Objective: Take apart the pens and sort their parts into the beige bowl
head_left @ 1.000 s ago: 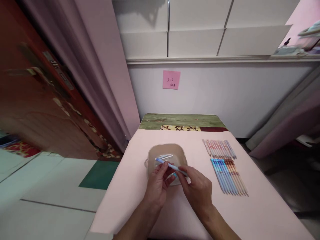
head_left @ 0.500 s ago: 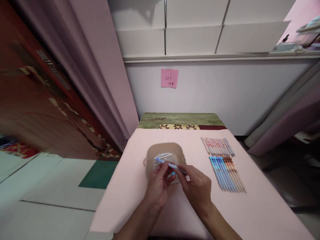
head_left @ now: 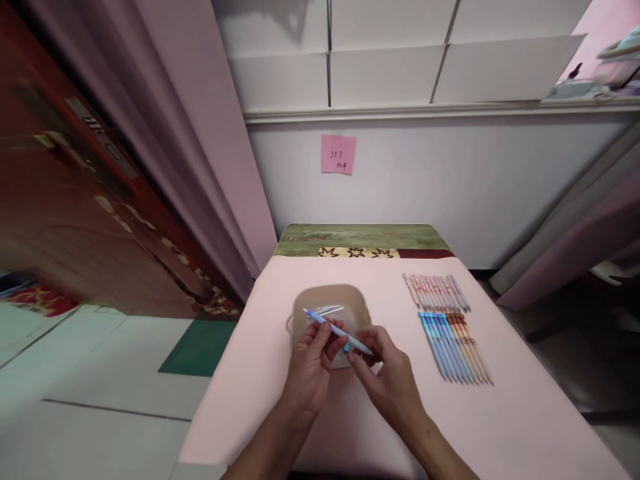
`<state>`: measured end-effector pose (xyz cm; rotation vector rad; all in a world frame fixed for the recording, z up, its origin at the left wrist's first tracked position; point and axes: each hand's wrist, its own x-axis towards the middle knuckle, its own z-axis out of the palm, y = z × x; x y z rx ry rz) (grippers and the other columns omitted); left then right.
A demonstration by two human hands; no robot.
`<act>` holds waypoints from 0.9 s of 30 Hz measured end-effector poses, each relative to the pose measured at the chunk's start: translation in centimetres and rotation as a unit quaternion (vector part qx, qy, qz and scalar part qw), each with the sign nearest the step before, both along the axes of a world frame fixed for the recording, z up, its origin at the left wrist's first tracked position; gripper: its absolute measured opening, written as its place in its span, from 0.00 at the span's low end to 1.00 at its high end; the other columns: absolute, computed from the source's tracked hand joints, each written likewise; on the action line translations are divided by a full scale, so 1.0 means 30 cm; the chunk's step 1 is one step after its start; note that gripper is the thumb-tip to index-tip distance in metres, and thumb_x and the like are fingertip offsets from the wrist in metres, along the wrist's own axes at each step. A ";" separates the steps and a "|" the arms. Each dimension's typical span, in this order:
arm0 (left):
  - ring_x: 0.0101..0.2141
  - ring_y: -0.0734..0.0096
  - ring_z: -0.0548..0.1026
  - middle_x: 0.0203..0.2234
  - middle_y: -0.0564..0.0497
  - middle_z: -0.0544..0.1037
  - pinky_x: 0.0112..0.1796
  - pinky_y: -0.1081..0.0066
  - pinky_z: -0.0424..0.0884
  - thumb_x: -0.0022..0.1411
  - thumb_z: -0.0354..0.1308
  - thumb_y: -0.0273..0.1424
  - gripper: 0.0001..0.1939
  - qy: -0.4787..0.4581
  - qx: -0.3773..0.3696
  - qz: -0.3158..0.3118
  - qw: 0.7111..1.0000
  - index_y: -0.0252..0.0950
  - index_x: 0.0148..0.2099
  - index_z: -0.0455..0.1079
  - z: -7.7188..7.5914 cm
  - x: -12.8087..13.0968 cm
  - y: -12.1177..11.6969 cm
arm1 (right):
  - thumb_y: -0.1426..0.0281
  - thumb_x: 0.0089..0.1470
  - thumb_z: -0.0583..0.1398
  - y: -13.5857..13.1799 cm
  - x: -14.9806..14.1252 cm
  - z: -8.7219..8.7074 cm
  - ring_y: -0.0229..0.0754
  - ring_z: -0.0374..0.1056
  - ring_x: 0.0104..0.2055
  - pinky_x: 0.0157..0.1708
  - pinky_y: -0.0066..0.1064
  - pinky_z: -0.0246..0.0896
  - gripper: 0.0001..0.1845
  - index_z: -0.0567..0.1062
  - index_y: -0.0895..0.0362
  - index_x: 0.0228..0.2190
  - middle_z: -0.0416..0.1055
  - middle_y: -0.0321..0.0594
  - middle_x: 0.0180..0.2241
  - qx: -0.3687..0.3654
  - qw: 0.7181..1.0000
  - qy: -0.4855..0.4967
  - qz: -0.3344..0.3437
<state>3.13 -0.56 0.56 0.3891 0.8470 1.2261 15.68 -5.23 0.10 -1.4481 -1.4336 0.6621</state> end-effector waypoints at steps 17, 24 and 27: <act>0.31 0.70 0.77 0.31 0.48 0.80 0.30 0.75 0.74 0.48 0.68 0.33 0.14 0.032 -0.014 0.002 0.999 0.32 0.36 0.75 -0.044 -0.032 -0.003 | 0.63 0.56 0.57 0.010 -0.015 -0.045 0.36 0.70 0.24 0.26 0.23 0.62 0.10 0.74 0.56 0.32 0.75 0.36 0.25 0.065 0.993 -0.094 -0.033; 0.32 0.70 0.77 0.30 0.49 0.80 0.32 0.74 0.73 0.47 0.68 0.32 0.12 -0.005 -0.051 -0.028 0.998 0.33 0.35 0.75 -0.049 -0.028 -0.013 | 0.70 0.58 0.57 0.005 -0.014 -0.082 0.38 0.73 0.30 0.34 0.25 0.64 0.07 0.76 0.57 0.35 0.77 0.41 0.30 0.208 0.952 -0.218 -0.061; 0.32 0.70 0.77 0.29 0.48 0.80 0.35 0.72 0.73 0.45 0.69 0.31 0.11 -0.007 -0.047 -0.026 0.999 0.32 0.33 0.76 -0.052 -0.028 -0.006 | 0.69 0.58 0.57 -0.003 -0.016 -0.073 0.38 0.73 0.30 0.32 0.24 0.64 0.08 0.76 0.57 0.36 0.77 0.41 0.31 0.183 0.961 -0.204 -0.049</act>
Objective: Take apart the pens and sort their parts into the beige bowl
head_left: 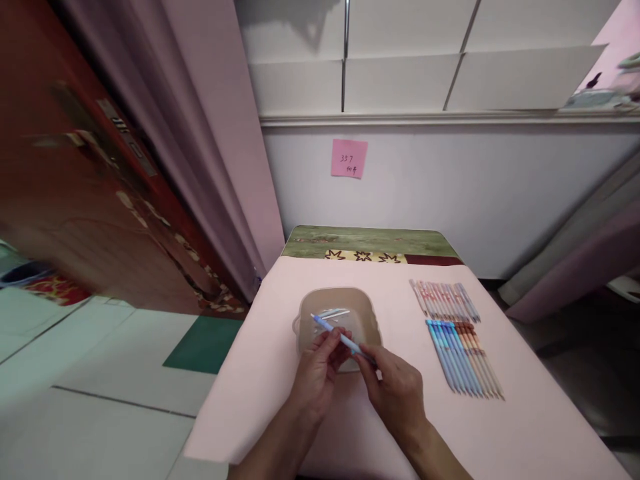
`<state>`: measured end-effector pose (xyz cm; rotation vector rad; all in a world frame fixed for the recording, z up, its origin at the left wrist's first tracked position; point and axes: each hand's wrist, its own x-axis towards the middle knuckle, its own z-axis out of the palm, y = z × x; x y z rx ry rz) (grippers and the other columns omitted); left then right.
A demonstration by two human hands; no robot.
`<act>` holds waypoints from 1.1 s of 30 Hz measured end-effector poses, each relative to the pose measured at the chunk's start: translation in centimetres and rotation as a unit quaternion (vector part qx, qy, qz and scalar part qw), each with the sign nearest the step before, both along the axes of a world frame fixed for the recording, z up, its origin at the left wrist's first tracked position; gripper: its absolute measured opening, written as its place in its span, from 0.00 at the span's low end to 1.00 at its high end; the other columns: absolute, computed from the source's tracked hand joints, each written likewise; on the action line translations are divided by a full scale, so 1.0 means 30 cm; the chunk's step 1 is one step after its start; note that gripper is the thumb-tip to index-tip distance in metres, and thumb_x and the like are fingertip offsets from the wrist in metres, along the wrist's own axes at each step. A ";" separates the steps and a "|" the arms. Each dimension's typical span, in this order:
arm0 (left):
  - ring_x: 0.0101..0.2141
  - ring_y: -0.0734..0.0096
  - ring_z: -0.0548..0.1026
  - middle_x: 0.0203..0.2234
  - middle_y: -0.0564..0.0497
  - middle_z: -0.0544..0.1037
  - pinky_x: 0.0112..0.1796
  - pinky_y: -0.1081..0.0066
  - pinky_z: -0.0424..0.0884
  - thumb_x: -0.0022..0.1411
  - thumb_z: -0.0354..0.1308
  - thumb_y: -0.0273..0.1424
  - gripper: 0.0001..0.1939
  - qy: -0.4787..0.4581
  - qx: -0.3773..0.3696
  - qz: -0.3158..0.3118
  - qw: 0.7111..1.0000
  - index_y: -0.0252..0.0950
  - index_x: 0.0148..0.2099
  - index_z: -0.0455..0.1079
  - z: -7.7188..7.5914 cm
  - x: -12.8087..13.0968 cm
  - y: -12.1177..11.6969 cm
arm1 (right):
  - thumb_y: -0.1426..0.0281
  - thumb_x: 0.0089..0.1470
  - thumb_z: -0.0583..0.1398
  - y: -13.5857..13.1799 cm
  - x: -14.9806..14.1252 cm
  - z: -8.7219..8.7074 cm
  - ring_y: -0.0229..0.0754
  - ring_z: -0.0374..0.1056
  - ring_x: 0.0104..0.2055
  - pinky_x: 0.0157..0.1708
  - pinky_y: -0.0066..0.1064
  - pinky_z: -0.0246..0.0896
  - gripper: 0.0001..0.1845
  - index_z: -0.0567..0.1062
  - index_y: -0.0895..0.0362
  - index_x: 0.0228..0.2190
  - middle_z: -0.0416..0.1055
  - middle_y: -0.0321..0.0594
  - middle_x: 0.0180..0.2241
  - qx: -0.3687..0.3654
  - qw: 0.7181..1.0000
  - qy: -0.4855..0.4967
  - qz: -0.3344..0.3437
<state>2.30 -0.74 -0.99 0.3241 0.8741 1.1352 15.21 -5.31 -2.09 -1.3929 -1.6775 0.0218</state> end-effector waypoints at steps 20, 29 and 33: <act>0.30 0.71 0.76 0.26 0.47 0.80 0.36 0.73 0.70 0.45 0.69 0.32 0.10 0.050 0.026 -0.005 0.998 0.31 0.29 0.76 -0.016 -0.022 0.029 | 0.62 0.58 0.56 0.026 -0.033 -0.004 0.39 0.72 0.24 0.24 0.23 0.65 0.13 0.77 0.54 0.36 0.76 0.39 0.25 -0.175 0.965 0.179 0.079; 0.32 0.67 0.78 0.33 0.44 0.81 0.35 0.69 0.73 0.49 0.67 0.35 0.15 0.051 0.041 0.024 0.998 0.31 0.38 0.74 0.027 -0.034 0.058 | 0.63 0.56 0.57 0.025 -0.018 -0.010 0.35 0.71 0.23 0.24 0.22 0.64 0.11 0.76 0.56 0.35 0.76 0.37 0.26 -0.123 0.984 0.130 0.024; 0.30 0.66 0.78 0.30 0.45 0.81 0.32 0.69 0.75 0.48 0.68 0.34 0.14 0.052 0.048 0.054 0.996 0.31 0.35 0.73 0.053 -0.062 0.083 | 0.65 0.57 0.57 0.019 -0.020 -0.028 0.35 0.72 0.24 0.25 0.21 0.64 0.10 0.76 0.56 0.34 0.77 0.38 0.27 -0.047 0.998 0.037 0.004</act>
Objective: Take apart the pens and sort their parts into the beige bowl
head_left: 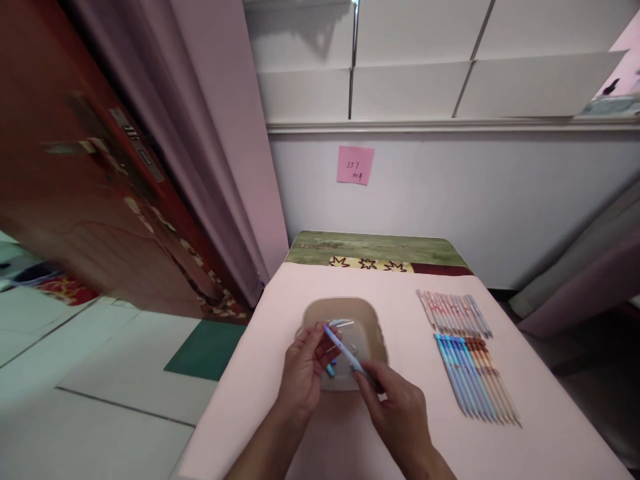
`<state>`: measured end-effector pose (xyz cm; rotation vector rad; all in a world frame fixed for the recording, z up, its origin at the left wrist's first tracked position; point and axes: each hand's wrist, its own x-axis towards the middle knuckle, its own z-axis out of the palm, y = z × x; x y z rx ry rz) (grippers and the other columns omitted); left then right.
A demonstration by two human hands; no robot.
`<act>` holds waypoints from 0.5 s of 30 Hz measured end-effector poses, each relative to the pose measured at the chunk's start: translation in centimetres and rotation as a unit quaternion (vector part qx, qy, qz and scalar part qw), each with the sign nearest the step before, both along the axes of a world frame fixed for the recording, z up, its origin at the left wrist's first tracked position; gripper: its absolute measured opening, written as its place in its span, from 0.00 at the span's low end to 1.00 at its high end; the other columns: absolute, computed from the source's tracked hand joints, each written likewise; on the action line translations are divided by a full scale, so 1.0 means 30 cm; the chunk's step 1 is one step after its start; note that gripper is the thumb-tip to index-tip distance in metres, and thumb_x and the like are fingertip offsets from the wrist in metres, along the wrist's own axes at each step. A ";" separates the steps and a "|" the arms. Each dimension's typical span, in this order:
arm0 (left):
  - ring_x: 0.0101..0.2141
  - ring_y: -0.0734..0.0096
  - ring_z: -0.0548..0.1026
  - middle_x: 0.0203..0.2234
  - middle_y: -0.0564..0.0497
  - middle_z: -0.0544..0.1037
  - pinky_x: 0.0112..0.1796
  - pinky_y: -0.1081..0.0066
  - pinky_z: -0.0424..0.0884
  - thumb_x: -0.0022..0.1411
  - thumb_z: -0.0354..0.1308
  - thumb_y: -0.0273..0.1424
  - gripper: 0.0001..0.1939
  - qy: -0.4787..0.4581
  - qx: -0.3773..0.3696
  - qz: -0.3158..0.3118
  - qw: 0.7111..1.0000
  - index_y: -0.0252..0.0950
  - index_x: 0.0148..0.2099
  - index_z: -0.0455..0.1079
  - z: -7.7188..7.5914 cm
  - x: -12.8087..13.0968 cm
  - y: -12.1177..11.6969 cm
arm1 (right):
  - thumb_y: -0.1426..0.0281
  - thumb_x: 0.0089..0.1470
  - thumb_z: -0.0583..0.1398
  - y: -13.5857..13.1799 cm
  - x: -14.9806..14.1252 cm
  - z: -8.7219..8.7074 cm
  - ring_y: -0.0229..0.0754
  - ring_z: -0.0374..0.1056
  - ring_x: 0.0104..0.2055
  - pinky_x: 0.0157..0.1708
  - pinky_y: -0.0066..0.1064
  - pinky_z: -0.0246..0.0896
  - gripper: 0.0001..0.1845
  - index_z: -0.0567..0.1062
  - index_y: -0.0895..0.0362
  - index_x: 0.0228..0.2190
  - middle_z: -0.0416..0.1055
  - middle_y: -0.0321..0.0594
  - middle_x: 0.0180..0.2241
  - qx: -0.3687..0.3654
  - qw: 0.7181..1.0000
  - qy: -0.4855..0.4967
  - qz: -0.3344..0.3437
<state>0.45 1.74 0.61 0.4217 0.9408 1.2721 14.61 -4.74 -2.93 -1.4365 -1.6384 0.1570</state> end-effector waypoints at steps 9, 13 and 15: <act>0.28 0.70 0.78 0.26 0.48 0.80 0.32 0.73 0.74 0.45 0.69 0.30 0.12 0.007 0.003 0.020 1.000 0.31 0.32 0.73 0.000 0.003 0.000 | 0.66 0.57 0.57 -0.009 -0.008 0.012 0.35 0.71 0.23 0.24 0.21 0.62 0.09 0.76 0.56 0.33 0.76 0.37 0.25 -0.036 0.998 0.034 0.029; 0.29 0.70 0.78 0.29 0.47 0.80 0.32 0.72 0.74 0.48 0.68 0.32 0.12 0.003 -0.001 0.001 1.000 0.31 0.35 0.73 -0.007 0.014 -0.029 | 0.66 0.57 0.57 -0.008 -0.005 0.013 0.36 0.71 0.23 0.25 0.22 0.63 0.09 0.76 0.56 0.33 0.75 0.37 0.25 -0.012 1.000 0.021 0.015; 0.29 0.69 0.78 0.30 0.45 0.81 0.32 0.71 0.74 0.49 0.68 0.32 0.11 0.012 -0.013 -0.040 0.999 0.31 0.34 0.74 -0.017 0.016 -0.047 | 0.67 0.57 0.57 -0.010 -0.007 0.008 0.36 0.72 0.25 0.26 0.22 0.63 0.09 0.76 0.57 0.35 0.76 0.39 0.26 0.002 1.000 0.008 0.020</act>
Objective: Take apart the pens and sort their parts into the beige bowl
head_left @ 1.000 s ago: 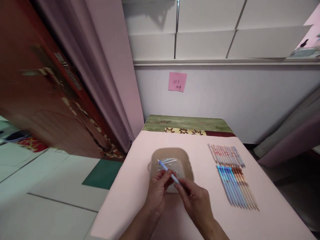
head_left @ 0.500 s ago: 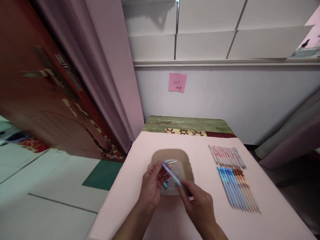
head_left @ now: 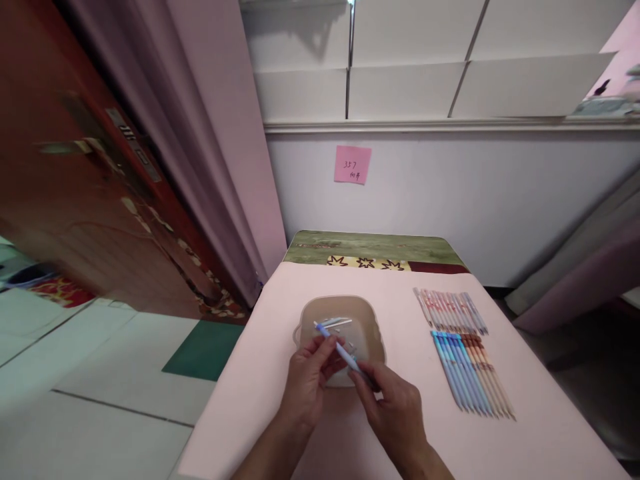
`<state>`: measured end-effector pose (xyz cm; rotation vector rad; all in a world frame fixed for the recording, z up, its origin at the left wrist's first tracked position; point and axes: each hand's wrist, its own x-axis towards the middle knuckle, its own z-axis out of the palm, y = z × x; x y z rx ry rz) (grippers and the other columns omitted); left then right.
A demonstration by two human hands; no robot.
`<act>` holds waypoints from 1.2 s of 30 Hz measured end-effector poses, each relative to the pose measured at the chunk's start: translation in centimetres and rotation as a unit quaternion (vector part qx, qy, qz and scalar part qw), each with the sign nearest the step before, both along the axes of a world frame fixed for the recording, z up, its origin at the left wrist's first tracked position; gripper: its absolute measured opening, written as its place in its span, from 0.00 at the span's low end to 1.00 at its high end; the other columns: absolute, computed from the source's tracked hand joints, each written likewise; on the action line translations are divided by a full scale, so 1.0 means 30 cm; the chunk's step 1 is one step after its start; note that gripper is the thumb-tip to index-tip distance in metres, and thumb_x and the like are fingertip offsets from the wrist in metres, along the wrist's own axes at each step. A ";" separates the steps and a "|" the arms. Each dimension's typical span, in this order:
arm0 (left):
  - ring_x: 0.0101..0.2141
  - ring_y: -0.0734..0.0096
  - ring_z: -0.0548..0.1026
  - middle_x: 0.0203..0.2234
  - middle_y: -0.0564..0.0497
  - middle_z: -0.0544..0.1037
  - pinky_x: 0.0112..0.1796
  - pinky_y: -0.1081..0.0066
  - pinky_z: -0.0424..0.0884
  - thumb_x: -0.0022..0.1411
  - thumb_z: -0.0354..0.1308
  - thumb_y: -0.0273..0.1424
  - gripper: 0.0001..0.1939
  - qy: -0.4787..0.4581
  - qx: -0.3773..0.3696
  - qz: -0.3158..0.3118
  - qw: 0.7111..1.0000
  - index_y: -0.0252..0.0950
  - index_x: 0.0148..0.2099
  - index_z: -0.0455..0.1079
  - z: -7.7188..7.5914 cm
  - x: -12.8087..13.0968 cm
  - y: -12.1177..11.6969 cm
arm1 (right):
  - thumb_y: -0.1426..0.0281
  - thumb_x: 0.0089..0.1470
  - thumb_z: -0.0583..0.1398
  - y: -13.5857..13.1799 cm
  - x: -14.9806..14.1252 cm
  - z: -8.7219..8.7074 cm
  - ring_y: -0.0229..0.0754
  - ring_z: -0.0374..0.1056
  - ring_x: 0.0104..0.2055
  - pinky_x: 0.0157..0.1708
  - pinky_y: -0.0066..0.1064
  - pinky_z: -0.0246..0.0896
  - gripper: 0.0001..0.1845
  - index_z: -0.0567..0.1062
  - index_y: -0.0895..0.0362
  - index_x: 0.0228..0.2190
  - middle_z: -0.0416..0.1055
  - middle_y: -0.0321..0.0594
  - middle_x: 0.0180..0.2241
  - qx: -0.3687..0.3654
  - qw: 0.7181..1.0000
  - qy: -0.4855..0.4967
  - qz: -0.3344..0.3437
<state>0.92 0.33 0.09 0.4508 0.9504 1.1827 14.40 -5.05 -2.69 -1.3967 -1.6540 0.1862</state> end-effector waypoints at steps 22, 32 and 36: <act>0.23 0.72 0.73 0.21 0.51 0.76 0.30 0.71 0.71 0.46 0.67 0.36 0.13 0.126 0.017 -0.027 0.992 0.31 0.29 0.72 -0.072 -0.035 -0.102 | 0.61 0.52 0.60 -0.065 -0.034 0.012 0.41 0.72 0.28 0.31 0.28 0.65 0.11 0.78 0.53 0.35 0.77 0.39 0.29 -0.224 0.949 0.191 0.115; 0.33 0.70 0.72 0.30 0.51 0.75 0.36 0.72 0.65 0.55 0.54 0.25 0.05 0.654 0.313 -0.152 0.671 0.37 0.33 0.70 -0.022 -0.147 0.144 | 0.54 0.45 0.64 -0.057 0.117 0.001 0.36 0.64 0.24 0.25 0.26 0.61 0.21 0.74 0.59 0.30 0.71 0.38 0.21 -0.264 0.853 0.449 0.022; 0.37 0.62 0.73 0.31 0.47 0.77 0.36 0.69 0.65 0.47 0.57 0.21 0.07 0.710 0.287 -0.307 0.565 0.35 0.30 0.71 -0.117 -0.050 0.157 | 0.54 0.44 0.65 -0.072 0.117 -0.005 0.35 0.63 0.23 0.23 0.25 0.60 0.21 0.74 0.59 0.30 0.70 0.38 0.21 -0.280 0.838 0.466 0.038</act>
